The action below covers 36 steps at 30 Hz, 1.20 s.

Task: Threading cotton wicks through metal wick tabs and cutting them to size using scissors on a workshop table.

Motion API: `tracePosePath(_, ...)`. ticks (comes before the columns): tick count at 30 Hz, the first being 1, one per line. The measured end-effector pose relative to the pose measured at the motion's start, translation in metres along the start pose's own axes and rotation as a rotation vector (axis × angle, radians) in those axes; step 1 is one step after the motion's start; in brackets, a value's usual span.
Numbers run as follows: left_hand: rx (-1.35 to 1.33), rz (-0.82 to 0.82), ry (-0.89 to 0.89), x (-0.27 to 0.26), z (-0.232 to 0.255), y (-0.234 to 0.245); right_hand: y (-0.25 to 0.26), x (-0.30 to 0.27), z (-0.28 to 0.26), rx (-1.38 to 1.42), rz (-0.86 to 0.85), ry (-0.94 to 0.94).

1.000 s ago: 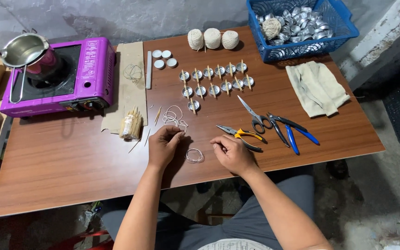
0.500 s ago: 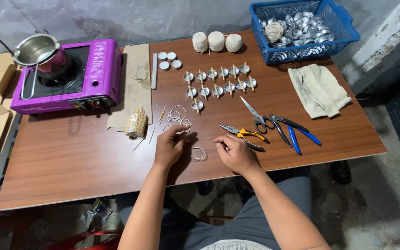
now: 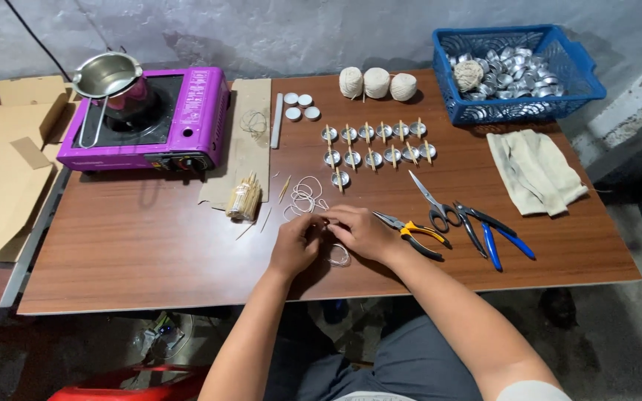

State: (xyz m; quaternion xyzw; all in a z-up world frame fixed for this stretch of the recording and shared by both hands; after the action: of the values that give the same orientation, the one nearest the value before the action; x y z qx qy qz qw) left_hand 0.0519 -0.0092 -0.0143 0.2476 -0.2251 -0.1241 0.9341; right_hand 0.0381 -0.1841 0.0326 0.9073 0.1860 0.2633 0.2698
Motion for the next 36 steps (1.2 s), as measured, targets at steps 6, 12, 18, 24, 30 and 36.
tracePosePath(6,-0.008,0.02,0.012,0.0,0.0,0.0,-0.011,-0.008,0.031,0.004,0.125,-0.096)
tracePosePath(12,0.153,0.18,-0.091,-0.014,0.012,0.023,-0.015,-0.013,0.058,-0.019,0.247,-0.135)
tracePosePath(18,0.779,0.436,0.09,-0.05,-0.026,0.1,-0.01,-0.01,0.044,0.0,0.293,-0.123)
tracePosePath(24,0.917,0.352,0.235,-0.048,-0.045,0.081,-0.012,-0.011,0.045,-0.033,0.284,-0.113)
tracePosePath(30,0.939,0.22,0.253,-0.04,-0.067,0.057,-0.012,-0.016,0.04,-0.028,0.254,-0.137)
tracePosePath(36,1.174,0.212,0.148,-0.029,-0.08,0.045,-0.009,-0.015,0.033,-0.027,0.23,-0.145)
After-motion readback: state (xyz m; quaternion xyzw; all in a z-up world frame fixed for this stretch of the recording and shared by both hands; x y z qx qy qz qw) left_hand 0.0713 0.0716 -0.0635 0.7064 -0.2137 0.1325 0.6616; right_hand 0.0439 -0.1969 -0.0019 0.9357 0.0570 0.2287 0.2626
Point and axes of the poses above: each hand's wrist, its own x-axis towards the middle knuckle, its own y-axis out of the back of the hand, z = x × y, the point moved 3 cm from there along x, towards the middle knuckle, and after that the axes turned 5 degrees about -z, right-handed, at the moved point
